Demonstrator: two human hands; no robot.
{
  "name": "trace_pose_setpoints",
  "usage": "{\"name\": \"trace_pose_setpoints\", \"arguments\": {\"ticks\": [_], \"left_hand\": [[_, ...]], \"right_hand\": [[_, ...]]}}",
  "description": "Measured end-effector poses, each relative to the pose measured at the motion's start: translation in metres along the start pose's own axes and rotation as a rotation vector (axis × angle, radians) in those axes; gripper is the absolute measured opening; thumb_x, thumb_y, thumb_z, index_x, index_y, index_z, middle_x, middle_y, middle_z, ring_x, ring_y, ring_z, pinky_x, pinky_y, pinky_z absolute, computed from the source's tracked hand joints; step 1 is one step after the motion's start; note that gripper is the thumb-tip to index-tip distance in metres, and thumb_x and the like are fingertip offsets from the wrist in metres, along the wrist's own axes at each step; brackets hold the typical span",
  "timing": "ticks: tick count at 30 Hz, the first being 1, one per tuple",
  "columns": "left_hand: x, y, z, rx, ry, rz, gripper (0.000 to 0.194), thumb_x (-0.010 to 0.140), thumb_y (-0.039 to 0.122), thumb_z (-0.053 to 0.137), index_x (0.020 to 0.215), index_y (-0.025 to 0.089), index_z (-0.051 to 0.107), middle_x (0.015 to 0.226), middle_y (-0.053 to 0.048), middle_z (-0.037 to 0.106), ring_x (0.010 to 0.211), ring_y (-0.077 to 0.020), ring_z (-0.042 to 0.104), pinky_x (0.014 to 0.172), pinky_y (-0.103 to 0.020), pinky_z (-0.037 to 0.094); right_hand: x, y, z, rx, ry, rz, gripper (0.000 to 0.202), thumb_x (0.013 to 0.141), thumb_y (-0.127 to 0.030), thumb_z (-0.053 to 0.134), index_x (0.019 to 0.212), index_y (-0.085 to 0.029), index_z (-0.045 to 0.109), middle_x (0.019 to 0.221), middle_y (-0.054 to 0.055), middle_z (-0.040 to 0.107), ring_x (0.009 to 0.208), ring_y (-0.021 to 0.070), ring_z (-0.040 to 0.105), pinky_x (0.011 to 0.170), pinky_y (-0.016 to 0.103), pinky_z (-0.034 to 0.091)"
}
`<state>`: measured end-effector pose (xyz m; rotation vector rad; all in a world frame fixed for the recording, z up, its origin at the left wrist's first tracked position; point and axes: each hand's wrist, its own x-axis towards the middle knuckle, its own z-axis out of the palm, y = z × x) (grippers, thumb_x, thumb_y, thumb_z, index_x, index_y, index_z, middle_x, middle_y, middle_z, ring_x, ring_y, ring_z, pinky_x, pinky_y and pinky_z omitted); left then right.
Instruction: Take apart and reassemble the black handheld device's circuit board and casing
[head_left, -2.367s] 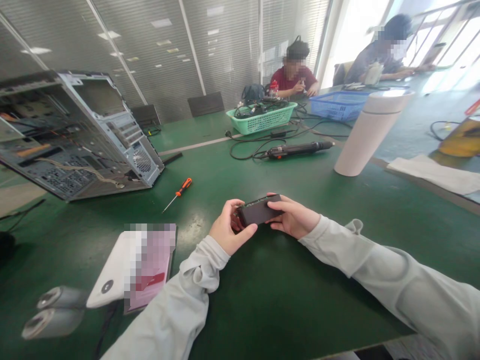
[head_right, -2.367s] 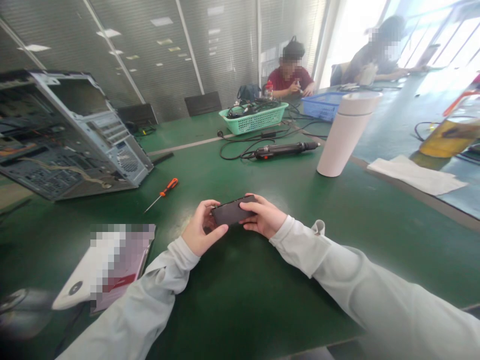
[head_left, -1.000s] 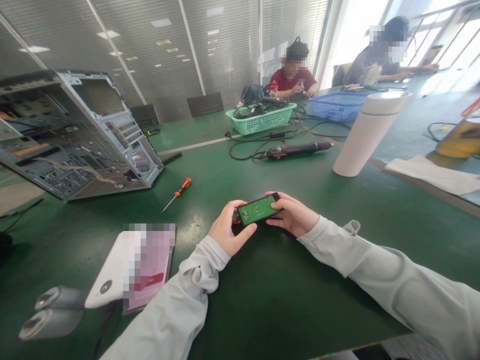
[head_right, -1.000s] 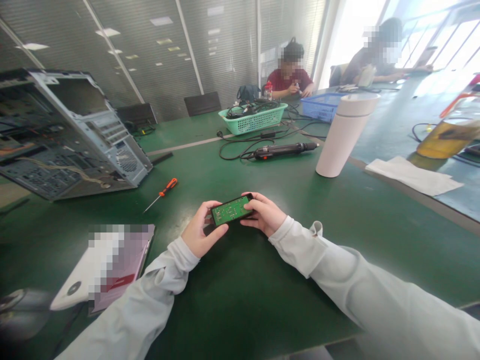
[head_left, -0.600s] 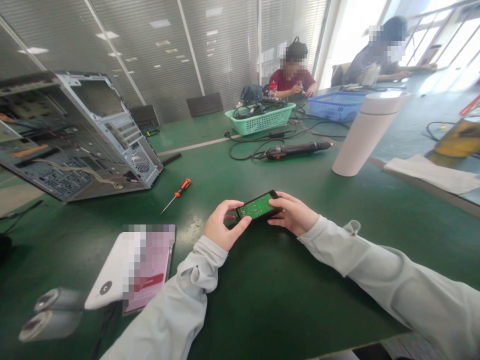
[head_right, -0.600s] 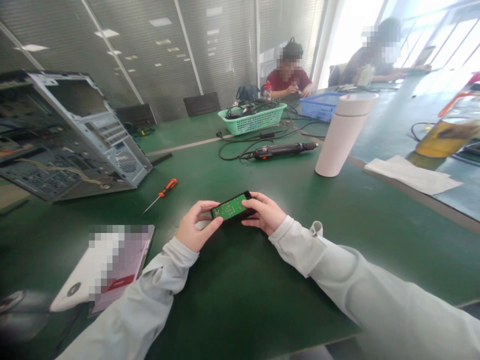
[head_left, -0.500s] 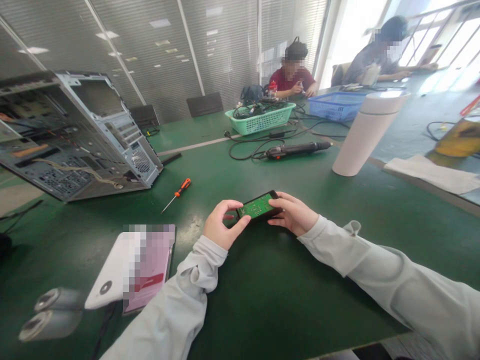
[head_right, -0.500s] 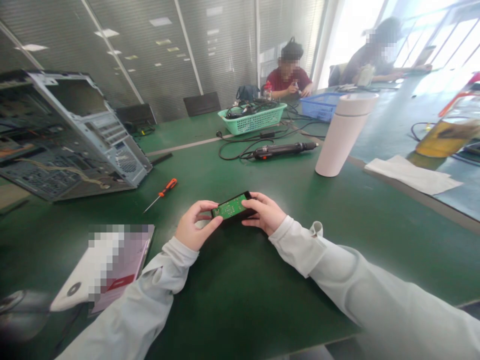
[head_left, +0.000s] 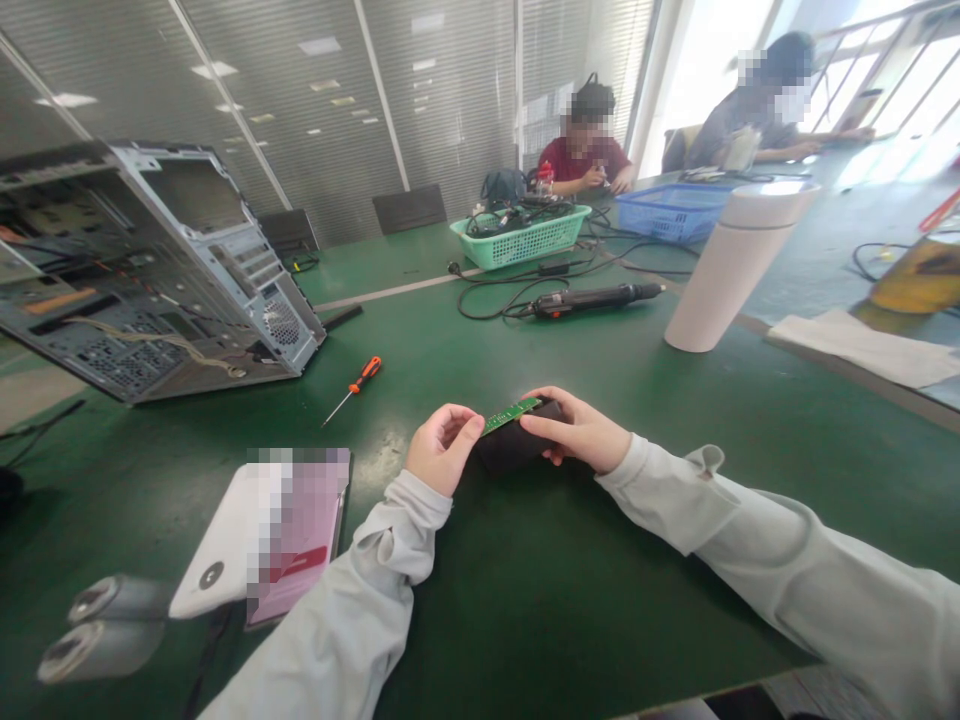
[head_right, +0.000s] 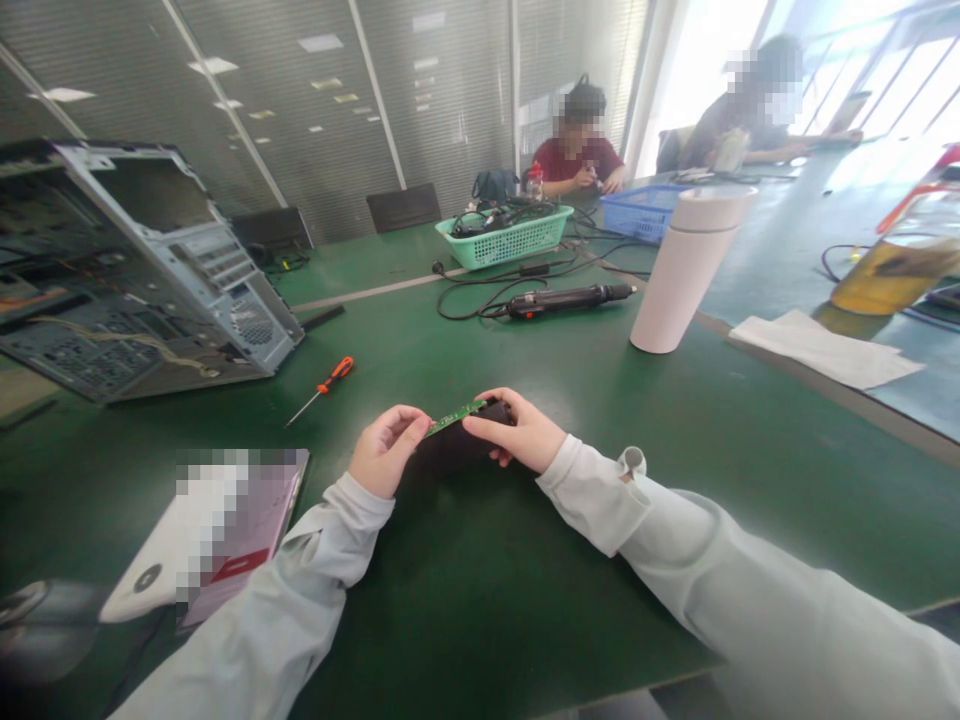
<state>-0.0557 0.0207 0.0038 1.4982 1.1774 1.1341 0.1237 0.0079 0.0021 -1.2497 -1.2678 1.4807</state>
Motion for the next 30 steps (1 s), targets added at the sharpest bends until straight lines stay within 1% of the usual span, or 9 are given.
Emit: {"name": "trace_pose_setpoints", "arguments": {"ticks": [3, 7, 9, 13, 16, 18, 25, 27, 30], "left_hand": [[-0.001, 0.000, 0.001, 0.008, -0.002, -0.002, 0.025, 0.066, 0.040, 0.060, 0.067, 0.016, 0.054, 0.063, 0.000, 0.059, 0.061, -0.0109, 0.054, 0.061, -0.023, 0.042], [-0.001, 0.000, 0.000, 0.032, -0.040, -0.009, 0.024, 0.065, 0.039, 0.060, 0.064, 0.016, 0.053, 0.059, 0.001, 0.056, 0.057, -0.0101, 0.050, 0.058, -0.023, 0.040], [-0.002, 0.001, -0.001, 0.008, -0.093, -0.039, 0.024, 0.065, 0.038, 0.059, 0.071, 0.015, 0.055, 0.060, 0.002, 0.055, 0.056, -0.0100, 0.049, 0.056, -0.023, 0.039], [-0.004, 0.002, 0.000, 0.043, -0.262, -0.082, 0.037, 0.066, 0.042, 0.058, 0.090, 0.014, 0.059, 0.055, 0.004, 0.050, 0.049, -0.0092, 0.043, 0.049, -0.023, 0.033], [-0.006, 0.002, 0.000, 0.143, -0.377, -0.091, 0.037, 0.064, 0.045, 0.060, 0.084, 0.014, 0.060, 0.056, 0.003, 0.051, 0.049, -0.0098, 0.044, 0.050, -0.024, 0.033], [-0.007, 0.002, 0.001, 0.174, -0.414, -0.105, 0.037, 0.064, 0.047, 0.059, 0.080, 0.014, 0.058, 0.058, 0.001, 0.053, 0.052, -0.0111, 0.046, 0.052, -0.025, 0.035], [-0.005, 0.006, -0.001, 0.203, -0.401, -0.058, 0.031, 0.069, 0.046, 0.051, 0.072, 0.015, 0.056, 0.061, 0.001, 0.056, 0.058, -0.0131, 0.050, 0.058, -0.025, 0.038], [-0.004, 0.008, -0.002, 0.205, -0.350, -0.027, 0.028, 0.070, 0.043, 0.048, 0.069, 0.016, 0.056, 0.060, 0.001, 0.056, 0.060, -0.0136, 0.050, 0.059, -0.025, 0.039], [-0.002, 0.005, -0.003, 0.198, -0.207, 0.015, 0.025, 0.070, 0.041, 0.047, 0.065, 0.018, 0.055, 0.060, 0.001, 0.056, 0.062, -0.0143, 0.051, 0.061, -0.025, 0.040]], "right_hand": [[0.000, -0.001, 0.000, -0.020, -0.032, -0.032, 0.054, 0.064, -0.048, 0.063, 0.099, -0.014, 0.041, 0.050, -0.006, 0.043, 0.036, 0.0059, 0.038, 0.030, 0.012, 0.030], [-0.002, -0.002, 0.001, -0.005, -0.053, -0.042, 0.057, 0.057, -0.053, 0.064, 0.093, -0.015, 0.042, 0.048, -0.008, 0.041, 0.032, 0.0043, 0.032, 0.027, 0.012, 0.020], [-0.002, -0.003, 0.001, -0.004, -0.052, -0.023, 0.055, 0.056, -0.052, 0.063, 0.092, -0.016, 0.042, 0.047, -0.009, 0.039, 0.031, 0.0040, 0.030, 0.027, 0.012, 0.018], [-0.006, -0.007, 0.002, -0.045, -0.068, 0.010, 0.045, 0.059, -0.042, 0.063, 0.091, -0.015, 0.045, 0.050, -0.008, 0.040, 0.032, 0.0031, 0.029, 0.028, 0.013, 0.018], [-0.009, -0.012, 0.004, -0.102, -0.099, 0.050, 0.036, 0.064, -0.035, 0.062, 0.089, -0.014, 0.047, 0.053, -0.007, 0.043, 0.033, 0.0025, 0.031, 0.029, 0.013, 0.019], [-0.009, -0.013, 0.004, -0.137, -0.119, 0.073, 0.033, 0.066, -0.034, 0.061, 0.089, -0.013, 0.048, 0.052, -0.007, 0.042, 0.033, 0.0026, 0.031, 0.029, 0.013, 0.019], [-0.007, -0.010, 0.003, -0.141, -0.151, 0.071, 0.036, 0.068, -0.035, 0.060, 0.094, -0.011, 0.049, 0.052, -0.006, 0.042, 0.033, 0.0025, 0.032, 0.029, 0.012, 0.020], [-0.008, -0.009, 0.002, -0.115, -0.171, 0.067, 0.040, 0.067, -0.036, 0.061, 0.095, -0.012, 0.048, 0.053, -0.006, 0.043, 0.034, 0.0026, 0.032, 0.028, 0.012, 0.020], [-0.007, -0.007, 0.000, -0.078, -0.176, 0.051, 0.045, 0.065, -0.042, 0.062, 0.094, -0.012, 0.047, 0.052, -0.006, 0.041, 0.033, 0.0030, 0.032, 0.028, 0.012, 0.019]]}}
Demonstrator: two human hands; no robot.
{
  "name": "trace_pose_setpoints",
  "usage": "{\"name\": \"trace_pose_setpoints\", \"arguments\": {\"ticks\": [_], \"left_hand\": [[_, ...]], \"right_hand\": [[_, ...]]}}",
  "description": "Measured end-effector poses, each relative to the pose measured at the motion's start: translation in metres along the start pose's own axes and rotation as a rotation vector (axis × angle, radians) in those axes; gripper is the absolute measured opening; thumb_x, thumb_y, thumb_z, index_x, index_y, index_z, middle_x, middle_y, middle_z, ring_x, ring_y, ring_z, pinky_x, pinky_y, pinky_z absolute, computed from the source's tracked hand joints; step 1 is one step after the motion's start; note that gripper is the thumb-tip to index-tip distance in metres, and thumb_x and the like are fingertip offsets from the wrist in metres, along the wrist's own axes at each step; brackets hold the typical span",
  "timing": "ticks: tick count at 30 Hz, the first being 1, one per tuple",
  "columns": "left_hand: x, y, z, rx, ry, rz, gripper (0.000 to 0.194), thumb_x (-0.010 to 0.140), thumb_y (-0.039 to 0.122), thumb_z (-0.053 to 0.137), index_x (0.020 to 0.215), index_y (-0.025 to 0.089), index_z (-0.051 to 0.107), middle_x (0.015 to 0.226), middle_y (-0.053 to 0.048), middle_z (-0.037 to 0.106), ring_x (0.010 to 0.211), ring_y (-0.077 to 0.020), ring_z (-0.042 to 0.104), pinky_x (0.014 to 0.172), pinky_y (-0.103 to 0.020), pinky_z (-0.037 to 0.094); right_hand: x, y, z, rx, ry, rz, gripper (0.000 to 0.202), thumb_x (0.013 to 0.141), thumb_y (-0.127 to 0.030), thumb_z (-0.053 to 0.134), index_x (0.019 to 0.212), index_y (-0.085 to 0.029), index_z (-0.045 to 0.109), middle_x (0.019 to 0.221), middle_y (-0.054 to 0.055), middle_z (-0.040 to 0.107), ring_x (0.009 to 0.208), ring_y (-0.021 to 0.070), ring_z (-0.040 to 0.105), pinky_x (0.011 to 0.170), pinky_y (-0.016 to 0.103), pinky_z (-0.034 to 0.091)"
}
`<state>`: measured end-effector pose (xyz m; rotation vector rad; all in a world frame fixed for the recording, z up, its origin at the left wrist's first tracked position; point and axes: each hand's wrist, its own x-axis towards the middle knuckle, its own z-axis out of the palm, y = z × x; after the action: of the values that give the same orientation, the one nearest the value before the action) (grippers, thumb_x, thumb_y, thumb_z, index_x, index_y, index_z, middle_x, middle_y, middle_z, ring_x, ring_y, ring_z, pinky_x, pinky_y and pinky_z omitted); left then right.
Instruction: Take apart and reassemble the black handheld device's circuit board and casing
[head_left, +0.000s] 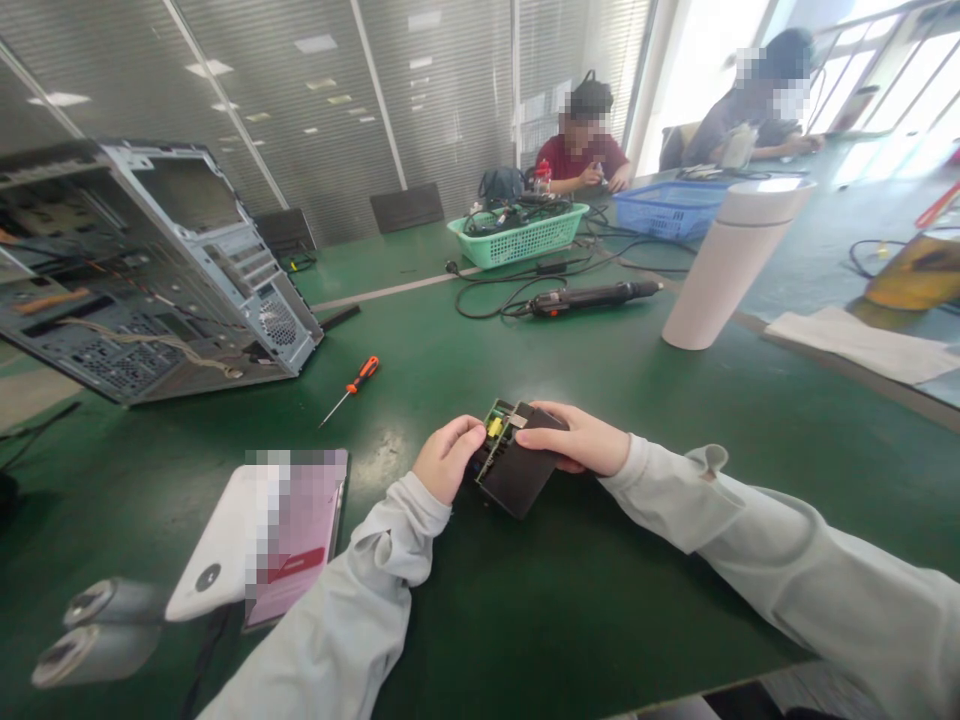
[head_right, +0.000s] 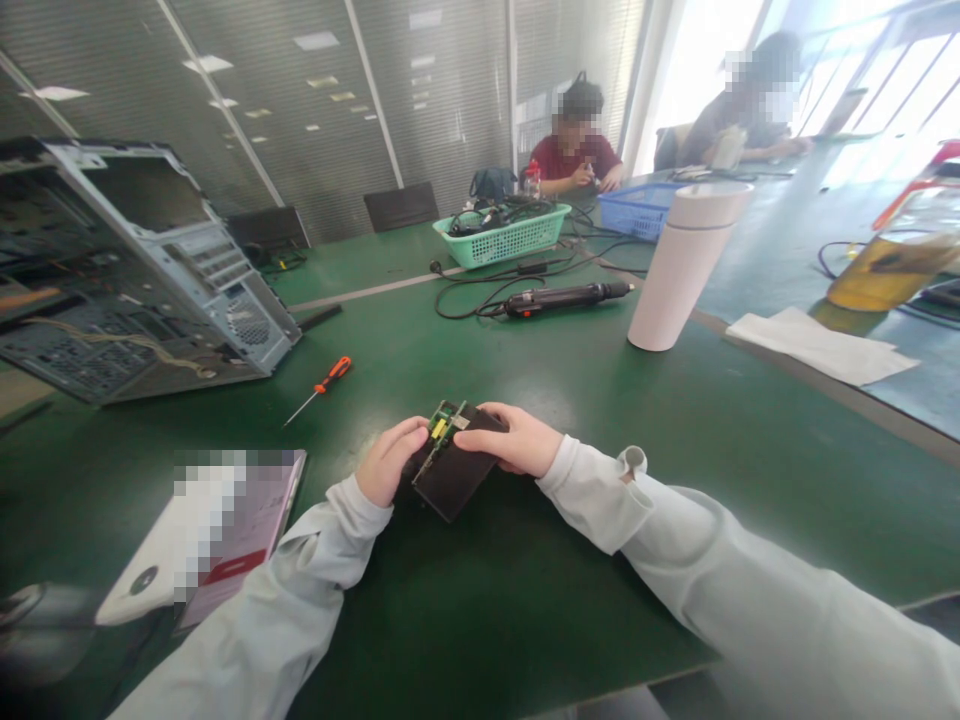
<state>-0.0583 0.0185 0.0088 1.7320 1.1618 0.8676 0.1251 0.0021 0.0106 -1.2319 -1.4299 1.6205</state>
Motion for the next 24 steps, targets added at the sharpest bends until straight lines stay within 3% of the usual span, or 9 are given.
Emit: {"name": "trace_pose_setpoints", "arguments": {"ticks": [6, 11, 14, 18, 22, 24], "left_hand": [[0.010, -0.014, 0.001, -0.352, 0.228, -0.181, 0.030, 0.070, 0.047, 0.051, 0.072, 0.017, 0.057, 0.059, 0.000, 0.058, 0.049, -0.0126, 0.051, 0.043, -0.023, 0.037], [0.017, -0.013, -0.001, -0.587, 0.338, -0.347, 0.031, 0.076, 0.042, 0.044, 0.069, 0.015, 0.057, 0.048, 0.000, 0.055, 0.036, -0.0111, 0.048, 0.036, -0.022, 0.037], [0.018, -0.011, -0.003, -0.607, 0.327, -0.412, 0.040, 0.082, 0.039, 0.035, 0.061, 0.012, 0.056, 0.042, -0.003, 0.056, 0.034, -0.0124, 0.051, 0.038, -0.023, 0.039], [0.018, -0.011, -0.005, -0.625, 0.286, -0.406, 0.046, 0.084, 0.036, 0.029, 0.059, 0.010, 0.058, 0.042, -0.007, 0.059, 0.035, -0.0127, 0.053, 0.039, -0.022, 0.040], [0.018, -0.012, -0.006, -0.634, 0.277, -0.398, 0.046, 0.085, 0.036, 0.030, 0.058, 0.011, 0.059, 0.042, -0.007, 0.060, 0.034, -0.0124, 0.053, 0.038, -0.022, 0.040], [0.018, -0.013, -0.006, -0.626, 0.279, -0.402, 0.047, 0.085, 0.036, 0.030, 0.058, 0.011, 0.059, 0.043, -0.007, 0.060, 0.034, -0.0125, 0.053, 0.038, -0.022, 0.040]], "right_hand": [[0.005, 0.007, -0.005, 0.085, 0.053, -0.024, 0.055, 0.064, -0.049, 0.064, 0.101, -0.013, 0.046, 0.049, -0.006, 0.041, 0.032, 0.0060, 0.034, 0.027, 0.014, 0.023], [0.010, 0.007, -0.007, 0.242, 0.114, 0.032, 0.043, 0.069, -0.049, 0.062, 0.084, -0.014, 0.043, 0.049, -0.005, 0.039, 0.032, 0.0064, 0.035, 0.026, 0.015, 0.023], [0.008, -0.002, -0.006, 0.305, 0.154, 0.140, 0.032, 0.081, -0.043, 0.052, 0.080, -0.013, 0.042, 0.047, -0.002, 0.040, 0.034, 0.0082, 0.039, 0.028, 0.014, 0.028], [0.003, -0.012, -0.006, 0.437, 0.168, 0.281, 0.033, 0.090, -0.043, 0.040, 0.087, -0.011, 0.047, 0.056, 0.005, 0.050, 0.044, 0.0105, 0.048, 0.035, 0.015, 0.037], [0.001, -0.012, -0.008, 0.653, 0.260, 0.263, 0.028, 0.088, -0.043, 0.046, 0.086, -0.015, 0.043, 0.057, 0.000, 0.046, 0.042, 0.0078, 0.042, 0.032, 0.014, 0.028], [0.001, -0.011, -0.009, 0.627, 0.241, 0.180, 0.025, 0.088, -0.040, 0.047, 0.085, -0.016, 0.042, 0.059, -0.001, 0.045, 0.044, 0.0068, 0.041, 0.033, 0.013, 0.026]]}}
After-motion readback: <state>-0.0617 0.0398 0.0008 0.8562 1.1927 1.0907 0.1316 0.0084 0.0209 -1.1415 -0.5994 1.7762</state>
